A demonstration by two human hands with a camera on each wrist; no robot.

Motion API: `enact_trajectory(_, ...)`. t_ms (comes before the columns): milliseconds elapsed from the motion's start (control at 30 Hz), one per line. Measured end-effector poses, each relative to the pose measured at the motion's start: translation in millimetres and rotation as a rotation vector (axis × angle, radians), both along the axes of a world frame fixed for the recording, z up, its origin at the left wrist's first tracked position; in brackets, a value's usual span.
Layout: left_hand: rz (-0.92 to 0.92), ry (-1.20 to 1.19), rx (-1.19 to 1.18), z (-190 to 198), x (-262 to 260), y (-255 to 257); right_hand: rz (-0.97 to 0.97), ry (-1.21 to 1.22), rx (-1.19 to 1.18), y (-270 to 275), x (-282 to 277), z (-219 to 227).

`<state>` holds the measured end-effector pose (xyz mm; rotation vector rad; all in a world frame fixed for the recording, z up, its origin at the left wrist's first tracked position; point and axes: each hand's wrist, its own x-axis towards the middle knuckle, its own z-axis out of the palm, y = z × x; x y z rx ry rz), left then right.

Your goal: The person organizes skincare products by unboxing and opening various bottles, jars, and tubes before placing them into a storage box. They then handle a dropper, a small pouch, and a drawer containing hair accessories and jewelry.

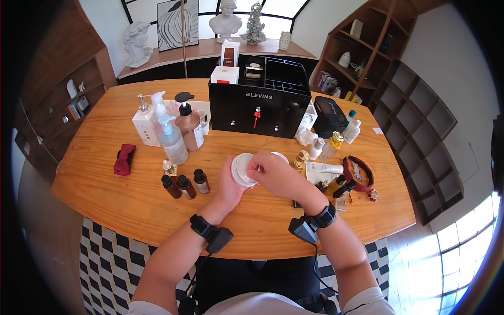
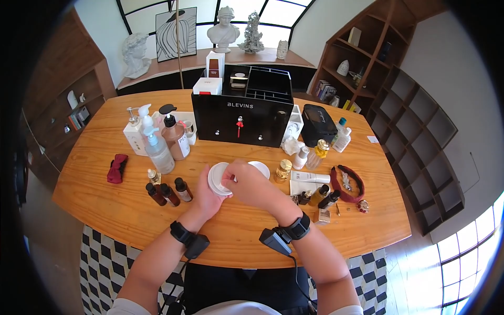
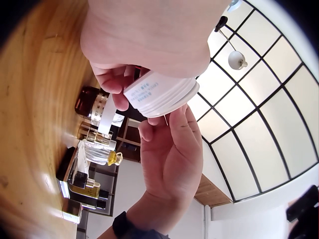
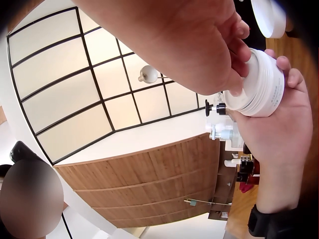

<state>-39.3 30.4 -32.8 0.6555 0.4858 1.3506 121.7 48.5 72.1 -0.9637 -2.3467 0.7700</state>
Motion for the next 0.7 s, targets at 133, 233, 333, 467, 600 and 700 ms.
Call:
enact_trajectory(133,0.075,0.068,-0.031,6,8,-4,0.008,-0.082,0.011,3,3,-2)
enact_trajectory(233,0.128,0.105,-0.03,2,10,-2,0.021,-0.117,0.011,3,4,-1)
enact_trajectory(333,0.113,0.126,-0.018,-3,7,-3,0.033,-0.126,0.013,3,4,-1)
enact_trajectory(467,0.163,0.201,0.004,-6,9,-4,0.037,-0.13,0.011,5,3,-6)
enact_trajectory(600,0.159,0.171,-0.008,-7,9,-5,0.032,-0.122,-0.003,7,-1,-13)
enact_trajectory(700,0.141,0.195,-0.011,-5,9,-6,0.04,-0.11,-0.002,9,-1,-16)
